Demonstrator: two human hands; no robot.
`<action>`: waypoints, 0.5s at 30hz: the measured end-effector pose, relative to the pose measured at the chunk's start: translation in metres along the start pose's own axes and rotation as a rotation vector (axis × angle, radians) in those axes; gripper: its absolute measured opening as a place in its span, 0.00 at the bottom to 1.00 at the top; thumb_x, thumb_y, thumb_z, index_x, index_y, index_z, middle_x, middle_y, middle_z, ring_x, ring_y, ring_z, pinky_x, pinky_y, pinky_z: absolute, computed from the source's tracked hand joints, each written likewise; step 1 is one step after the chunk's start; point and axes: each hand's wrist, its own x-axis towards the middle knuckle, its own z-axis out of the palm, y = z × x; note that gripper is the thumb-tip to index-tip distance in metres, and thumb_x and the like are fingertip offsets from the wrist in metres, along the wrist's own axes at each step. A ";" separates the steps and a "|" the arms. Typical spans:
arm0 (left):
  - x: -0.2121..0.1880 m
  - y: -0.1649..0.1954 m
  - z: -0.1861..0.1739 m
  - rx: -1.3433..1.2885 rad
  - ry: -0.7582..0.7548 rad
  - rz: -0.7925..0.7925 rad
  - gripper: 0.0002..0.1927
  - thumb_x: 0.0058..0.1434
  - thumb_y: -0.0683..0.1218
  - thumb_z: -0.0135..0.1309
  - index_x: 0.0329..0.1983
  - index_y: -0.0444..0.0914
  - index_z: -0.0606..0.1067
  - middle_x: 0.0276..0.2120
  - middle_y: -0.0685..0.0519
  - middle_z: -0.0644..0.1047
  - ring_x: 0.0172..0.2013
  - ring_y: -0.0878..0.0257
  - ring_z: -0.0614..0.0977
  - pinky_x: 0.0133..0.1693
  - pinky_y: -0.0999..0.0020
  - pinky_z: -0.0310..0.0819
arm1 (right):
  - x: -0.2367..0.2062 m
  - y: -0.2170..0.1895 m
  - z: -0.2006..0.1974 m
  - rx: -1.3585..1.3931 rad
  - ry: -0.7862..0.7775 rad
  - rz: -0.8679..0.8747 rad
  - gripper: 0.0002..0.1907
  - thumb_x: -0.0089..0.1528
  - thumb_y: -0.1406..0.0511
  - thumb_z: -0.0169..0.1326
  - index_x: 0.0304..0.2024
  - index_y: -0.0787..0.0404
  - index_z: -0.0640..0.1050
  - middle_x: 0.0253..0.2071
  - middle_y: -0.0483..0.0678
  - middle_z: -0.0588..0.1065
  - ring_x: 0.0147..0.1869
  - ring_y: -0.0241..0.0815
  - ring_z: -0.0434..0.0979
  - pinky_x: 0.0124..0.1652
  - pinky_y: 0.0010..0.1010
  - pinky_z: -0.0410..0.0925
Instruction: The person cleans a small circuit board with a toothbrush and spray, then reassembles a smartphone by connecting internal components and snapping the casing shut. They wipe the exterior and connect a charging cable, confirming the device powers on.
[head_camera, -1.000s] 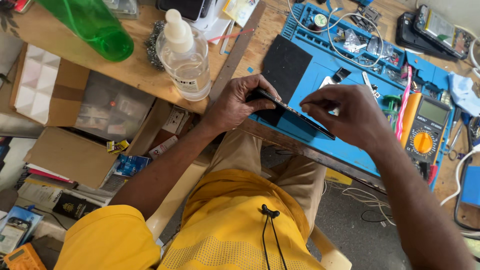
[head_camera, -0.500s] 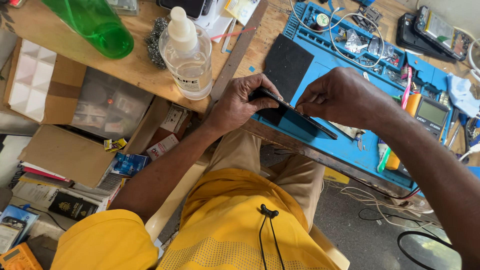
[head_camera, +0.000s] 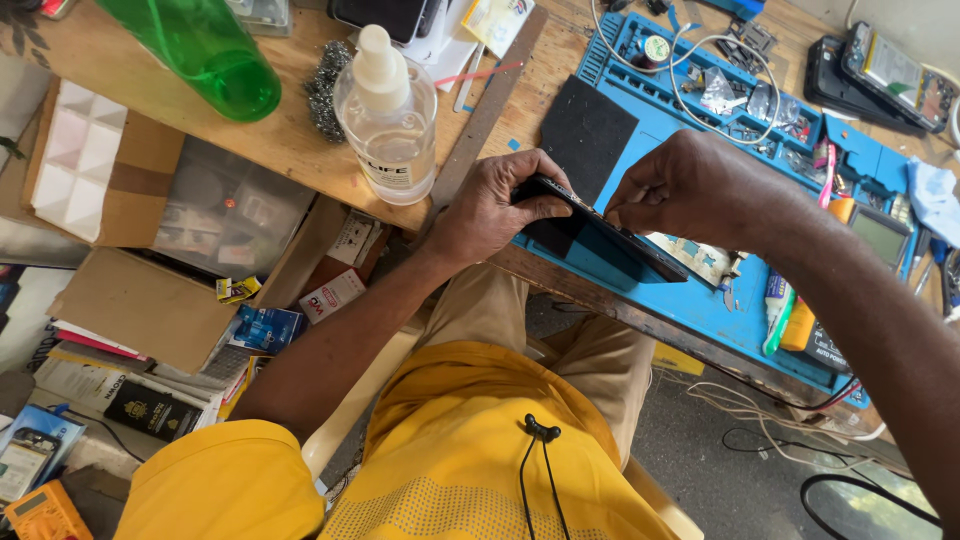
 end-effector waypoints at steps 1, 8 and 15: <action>0.000 0.000 0.000 0.009 0.001 -0.006 0.07 0.64 0.38 0.64 0.42 0.36 0.77 0.37 0.57 0.81 0.41 0.72 0.81 0.46 0.74 0.79 | 0.001 0.000 -0.001 0.001 -0.008 0.009 0.10 0.59 0.62 0.66 0.43 0.52 0.86 0.39 0.45 0.85 0.39 0.38 0.87 0.44 0.35 0.79; 0.002 0.001 0.000 0.013 0.016 0.006 0.07 0.64 0.39 0.64 0.42 0.37 0.77 0.37 0.57 0.81 0.41 0.72 0.81 0.46 0.73 0.80 | 0.005 -0.001 -0.004 0.009 -0.034 0.031 0.10 0.59 0.62 0.66 0.44 0.52 0.86 0.40 0.46 0.86 0.40 0.38 0.87 0.45 0.35 0.78; 0.003 0.000 0.001 0.054 0.033 0.012 0.07 0.63 0.38 0.64 0.42 0.37 0.77 0.36 0.57 0.81 0.40 0.72 0.80 0.45 0.74 0.78 | 0.008 0.002 -0.004 -0.038 -0.024 -0.008 0.11 0.59 0.61 0.66 0.44 0.52 0.86 0.40 0.46 0.85 0.38 0.39 0.87 0.45 0.35 0.78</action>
